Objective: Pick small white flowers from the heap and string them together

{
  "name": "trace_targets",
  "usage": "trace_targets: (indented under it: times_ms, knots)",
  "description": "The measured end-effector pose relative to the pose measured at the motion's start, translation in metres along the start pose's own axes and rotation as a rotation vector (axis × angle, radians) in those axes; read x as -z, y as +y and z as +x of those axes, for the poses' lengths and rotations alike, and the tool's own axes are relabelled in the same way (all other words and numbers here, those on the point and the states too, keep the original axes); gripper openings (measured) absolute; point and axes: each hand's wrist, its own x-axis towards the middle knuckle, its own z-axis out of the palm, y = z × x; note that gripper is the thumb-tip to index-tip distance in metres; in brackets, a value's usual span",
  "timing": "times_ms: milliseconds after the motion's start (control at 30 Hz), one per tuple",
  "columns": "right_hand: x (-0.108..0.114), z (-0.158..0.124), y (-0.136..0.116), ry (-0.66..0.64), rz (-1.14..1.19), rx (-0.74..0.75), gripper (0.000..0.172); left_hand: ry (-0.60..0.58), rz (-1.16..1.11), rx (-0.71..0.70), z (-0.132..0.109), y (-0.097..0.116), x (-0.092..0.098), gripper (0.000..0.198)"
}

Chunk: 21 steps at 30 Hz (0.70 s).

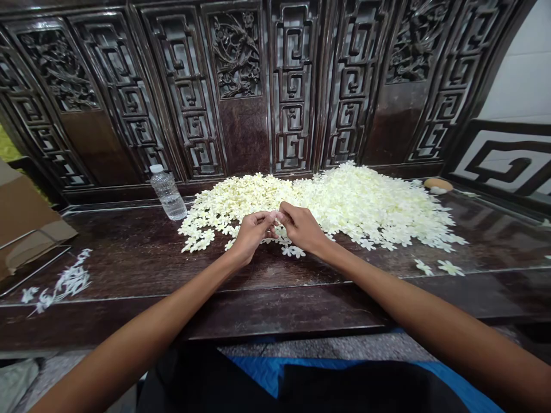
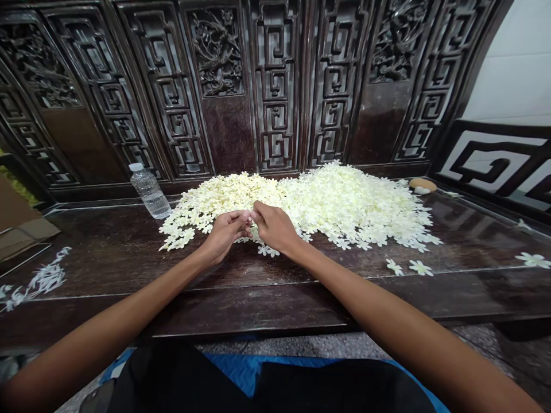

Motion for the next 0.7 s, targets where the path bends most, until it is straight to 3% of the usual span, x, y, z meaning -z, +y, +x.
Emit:
trace_targets:
  times_ms: [433,700]
  knots:
    - [-0.0009,0.0005,0.0024,0.025,0.082,0.003,0.029,0.004,-0.065,-0.003,-0.0021,0.0039,-0.0042,0.048]
    - [0.0079,0.0039,-0.0003,-0.019,0.199,-0.001,0.029,-0.008,-0.078,0.036,0.0023,0.0053,0.005,0.049]
